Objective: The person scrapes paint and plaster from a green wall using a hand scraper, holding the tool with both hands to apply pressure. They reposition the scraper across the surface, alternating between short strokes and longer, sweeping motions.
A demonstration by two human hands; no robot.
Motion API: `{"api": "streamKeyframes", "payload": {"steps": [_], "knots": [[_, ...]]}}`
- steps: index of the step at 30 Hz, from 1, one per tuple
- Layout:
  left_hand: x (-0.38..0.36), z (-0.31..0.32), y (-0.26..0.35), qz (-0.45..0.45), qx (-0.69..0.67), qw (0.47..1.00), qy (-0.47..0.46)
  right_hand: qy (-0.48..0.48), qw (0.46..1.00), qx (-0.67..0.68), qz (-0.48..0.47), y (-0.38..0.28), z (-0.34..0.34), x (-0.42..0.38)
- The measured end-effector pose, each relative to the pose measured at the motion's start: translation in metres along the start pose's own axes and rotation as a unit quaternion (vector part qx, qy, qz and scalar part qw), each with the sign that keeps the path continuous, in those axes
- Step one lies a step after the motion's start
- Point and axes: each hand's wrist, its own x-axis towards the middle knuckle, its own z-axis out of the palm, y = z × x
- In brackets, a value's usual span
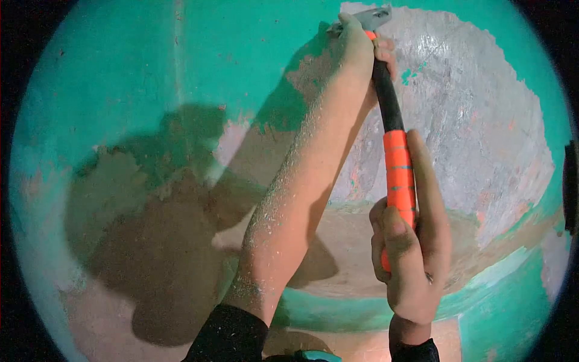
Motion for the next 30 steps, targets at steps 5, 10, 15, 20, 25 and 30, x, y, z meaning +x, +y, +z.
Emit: {"api": "streamKeyframes", "payload": {"steps": [5,10,15,20,25,30], "knots": [[0.007,0.004,0.008,0.002,0.022,1.000,-0.006,-0.008,1.000,0.017,-0.003,-0.005,-0.002,0.001],[-0.008,-0.003,-0.004,0.001,0.106,0.992,0.069,-0.008,1.000,0.025,-0.004,-0.002,-0.003,-0.003],[0.007,0.008,0.017,0.019,0.082,0.996,0.027,-0.003,0.999,0.001,-0.032,-0.009,0.000,0.022],[-0.014,0.003,0.008,0.016,0.107,0.993,0.046,-0.005,0.997,0.065,0.028,0.008,-0.004,-0.017],[-0.011,-0.005,0.009,0.023,0.128,0.990,0.055,-0.048,0.998,0.037,-0.020,0.010,-0.005,0.008],[-0.072,-0.039,-0.036,-0.024,0.172,0.973,0.154,-0.067,0.994,0.082,0.037,0.079,-0.013,-0.051]]}}
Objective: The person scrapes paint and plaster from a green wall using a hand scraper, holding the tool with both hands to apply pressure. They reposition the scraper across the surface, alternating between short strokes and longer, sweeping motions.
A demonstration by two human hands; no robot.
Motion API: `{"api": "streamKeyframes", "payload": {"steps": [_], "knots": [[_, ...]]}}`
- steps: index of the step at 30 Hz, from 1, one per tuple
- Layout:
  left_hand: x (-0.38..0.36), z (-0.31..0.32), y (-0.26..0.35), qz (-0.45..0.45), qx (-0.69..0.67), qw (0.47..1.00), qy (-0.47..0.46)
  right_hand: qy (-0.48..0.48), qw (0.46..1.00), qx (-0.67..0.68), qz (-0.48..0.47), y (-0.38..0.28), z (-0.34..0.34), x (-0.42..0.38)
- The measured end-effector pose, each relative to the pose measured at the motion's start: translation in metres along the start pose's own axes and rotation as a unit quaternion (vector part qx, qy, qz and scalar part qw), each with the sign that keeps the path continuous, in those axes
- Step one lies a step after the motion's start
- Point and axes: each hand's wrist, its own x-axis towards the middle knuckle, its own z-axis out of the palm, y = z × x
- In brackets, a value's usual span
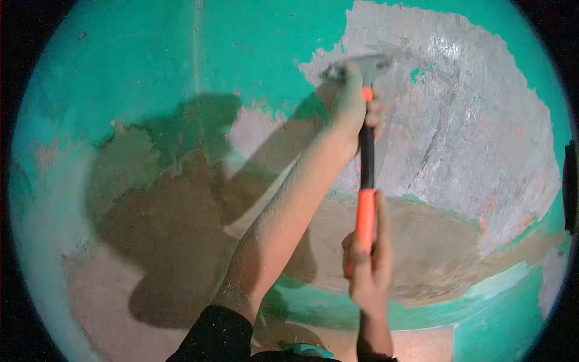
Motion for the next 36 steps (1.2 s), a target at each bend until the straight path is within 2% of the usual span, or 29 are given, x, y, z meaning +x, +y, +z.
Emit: {"api": "streamKeyframes", "payload": {"steps": [3,5,6,7,8,10,11,14,15,20,21,24,25,27,30,33,36], "knots": [[-0.022,-0.018,-0.026,-0.004,-0.016,0.999,0.045,0.031,0.999,-0.011,0.019,0.032,0.005,-0.022],[-0.037,-0.021,-0.042,0.130,0.123,0.978,0.107,0.036,0.998,-0.042,0.013,0.052,0.006,-0.026],[-0.039,-0.022,-0.047,0.197,0.193,0.951,0.138,0.035,0.998,-0.045,0.005,0.053,0.008,-0.026],[-0.028,-0.037,-0.053,0.389,0.306,0.857,0.145,0.034,0.998,-0.048,-0.004,0.054,0.010,-0.025],[-0.020,-0.050,-0.061,0.436,0.400,0.788,0.170,0.033,0.998,-0.051,-0.013,0.055,0.012,-0.025],[-0.033,-0.042,-0.042,0.506,0.568,0.614,0.210,0.030,0.998,-0.043,-0.028,0.062,0.016,-0.024],[-0.031,-0.043,-0.041,0.473,0.562,0.654,0.182,0.029,0.998,-0.039,-0.026,0.064,0.018,-0.024],[-0.037,-0.032,-0.036,0.430,0.678,0.564,0.195,0.018,1.000,-0.019,0.009,0.063,0.019,-0.025],[-0.039,-0.029,-0.034,0.412,0.677,0.582,0.179,0.019,1.000,-0.004,0.009,0.063,0.020,-0.023],[-0.028,-0.017,-0.012,0.381,0.705,0.564,0.199,0.024,0.989,0.129,0.061,0.039,0.015,-0.001],[-0.027,-0.016,-0.008,0.382,0.713,0.553,0.200,0.022,0.984,0.161,0.077,0.026,0.015,0.000],[-0.025,-0.022,-0.018,0.449,0.734,0.460,0.217,0.041,0.974,0.200,0.096,0.024,0.014,-0.009],[-0.023,-0.024,-0.023,0.465,0.729,0.451,0.221,0.051,0.973,0.203,0.098,0.024,0.013,-0.012],[-0.015,-0.025,-0.030,0.501,0.715,0.429,0.230,0.055,0.987,0.135,0.063,0.024,0.009,-0.006],[-0.009,-0.013,-0.014,0.474,0.705,0.489,0.197,0.062,0.994,0.089,0.029,0.015,0.006,0.003],[-0.022,-0.007,-0.014,0.403,0.704,0.567,0.144,0.064,0.997,0.053,0.012,0.018,0.006,-0.002],[-0.027,-0.006,-0.017,0.450,0.703,0.534,0.135,0.050,0.997,0.054,0.014,0.009,0.003,0.006]]}}
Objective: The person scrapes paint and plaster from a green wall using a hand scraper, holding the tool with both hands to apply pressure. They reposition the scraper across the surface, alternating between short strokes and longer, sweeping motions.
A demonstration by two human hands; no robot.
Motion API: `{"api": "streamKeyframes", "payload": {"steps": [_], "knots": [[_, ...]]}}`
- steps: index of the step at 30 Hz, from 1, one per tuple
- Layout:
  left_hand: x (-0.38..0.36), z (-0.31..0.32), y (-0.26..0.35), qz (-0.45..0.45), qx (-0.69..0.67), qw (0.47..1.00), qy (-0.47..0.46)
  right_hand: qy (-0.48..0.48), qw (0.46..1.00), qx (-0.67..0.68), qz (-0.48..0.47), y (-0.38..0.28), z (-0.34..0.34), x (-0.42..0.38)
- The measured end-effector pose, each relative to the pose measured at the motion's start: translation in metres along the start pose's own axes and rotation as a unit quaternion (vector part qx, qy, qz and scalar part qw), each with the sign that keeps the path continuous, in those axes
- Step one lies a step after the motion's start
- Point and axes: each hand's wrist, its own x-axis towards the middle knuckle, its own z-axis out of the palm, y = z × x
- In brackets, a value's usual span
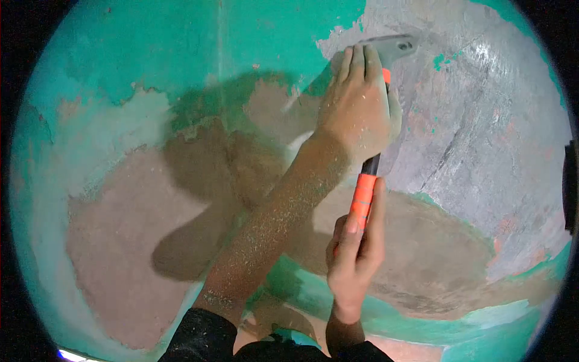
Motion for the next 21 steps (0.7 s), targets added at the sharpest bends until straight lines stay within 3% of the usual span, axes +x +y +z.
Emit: {"api": "streamKeyframes", "payload": {"steps": [3,6,21], "knots": [[0.020,-0.002,-0.002,-0.020,0.011,1.000,-0.018,-0.017,1.000,0.011,0.015,-0.015,-0.003,0.007],[0.010,0.002,-0.003,0.035,0.082,0.995,0.049,-0.031,0.999,-0.006,0.007,-0.015,-0.007,0.005],[0.041,-0.015,-0.009,-0.017,0.036,0.999,-0.002,-0.089,0.996,-0.016,-0.004,-0.026,-0.013,0.026]]}}
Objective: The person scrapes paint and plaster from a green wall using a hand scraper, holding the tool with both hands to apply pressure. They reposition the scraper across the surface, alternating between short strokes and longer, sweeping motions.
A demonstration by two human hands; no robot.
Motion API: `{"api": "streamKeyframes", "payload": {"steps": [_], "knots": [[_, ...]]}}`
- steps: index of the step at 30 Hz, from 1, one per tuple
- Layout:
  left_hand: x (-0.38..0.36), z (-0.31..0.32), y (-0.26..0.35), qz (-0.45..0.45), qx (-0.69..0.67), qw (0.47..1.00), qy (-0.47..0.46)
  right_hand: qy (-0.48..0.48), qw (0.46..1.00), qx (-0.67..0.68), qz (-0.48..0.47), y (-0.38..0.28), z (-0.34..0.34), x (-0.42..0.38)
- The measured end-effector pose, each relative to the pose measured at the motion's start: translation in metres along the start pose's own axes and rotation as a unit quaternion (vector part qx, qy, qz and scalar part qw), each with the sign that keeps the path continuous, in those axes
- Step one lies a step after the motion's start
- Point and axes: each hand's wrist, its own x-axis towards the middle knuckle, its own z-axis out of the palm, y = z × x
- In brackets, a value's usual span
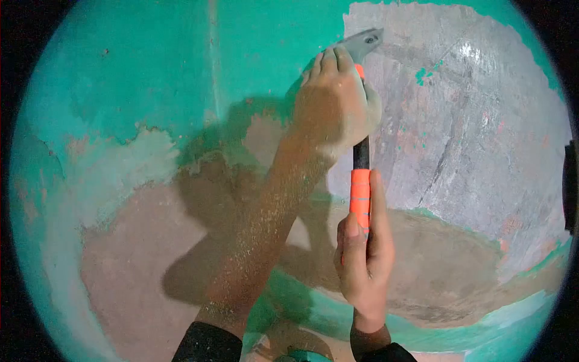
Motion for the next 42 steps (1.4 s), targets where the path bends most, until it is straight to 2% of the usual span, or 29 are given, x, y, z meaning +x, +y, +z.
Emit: {"api": "streamKeyframes", "payload": {"steps": [3,6,9,12,15,18,21,22,24,27,30,33,34,35,36,39,40,42], "knots": [[-0.017,0.009,0.001,0.025,0.053,0.998,0.028,0.011,1.000,0.010,-0.007,0.006,0.002,-0.010],[-0.008,0.003,0.001,0.028,0.038,0.998,0.029,0.020,1.000,-0.003,-0.023,0.001,0.005,-0.002],[0.009,-0.012,0.003,-0.029,-0.002,0.998,-0.057,0.026,1.000,0.011,-0.013,-0.012,0.012,-0.001],[-0.009,0.001,0.001,0.051,0.093,0.993,0.048,0.042,0.999,0.017,0.006,-0.015,0.017,-0.006],[0.006,-0.007,0.003,-0.007,0.018,1.000,-0.022,0.048,0.999,0.023,-0.006,-0.026,0.021,0.002],[0.012,-0.015,0.003,0.008,0.005,1.000,-0.015,0.048,0.998,-0.029,-0.011,-0.019,0.023,-0.001],[-0.002,-0.010,0.004,0.028,0.027,0.999,0.006,0.035,0.999,-0.002,0.008,-0.027,0.024,-0.008],[0.003,-0.012,0.003,0.012,0.007,1.000,-0.007,0.028,0.999,0.023,0.019,-0.031,0.024,-0.009],[0.017,-0.018,0.001,-0.021,-0.034,0.999,-0.036,0.054,0.998,0.002,-0.024,-0.028,0.032,0.006],[0.013,-0.022,0.004,-0.028,-0.026,0.998,-0.052,0.064,0.998,-0.009,-0.015,-0.030,0.032,0.001],[-0.012,-0.004,-0.001,0.022,-0.001,0.998,0.052,0.063,0.998,-0.011,0.000,-0.025,0.028,-0.005],[-0.021,0.007,-0.002,-0.058,-0.146,0.979,0.133,0.063,0.998,-0.004,0.010,-0.025,0.022,-0.001],[-0.020,0.011,-0.001,-0.159,-0.295,0.939,0.085,0.062,0.998,0.000,0.012,-0.027,0.021,0.003],[-0.018,0.014,0.001,-0.252,-0.433,0.865,0.033,0.071,0.997,-0.007,0.014,-0.027,0.022,0.002],[-0.015,0.013,0.004,-0.334,-0.556,0.761,-0.022,0.080,0.997,-0.012,0.017,-0.027,0.026,0.000],[0.001,-0.002,0.014,-0.409,-0.729,0.538,-0.104,0.090,0.996,-0.013,0.023,-0.024,0.030,-0.008],[0.003,0.007,0.006,-0.386,-0.733,0.549,-0.109,0.091,0.995,-0.010,0.024,-0.023,0.030,-0.010],[0.004,0.003,0.008,-0.412,-0.737,0.525,-0.108,0.073,0.996,-0.031,0.044,-0.028,0.028,-0.011]]}}
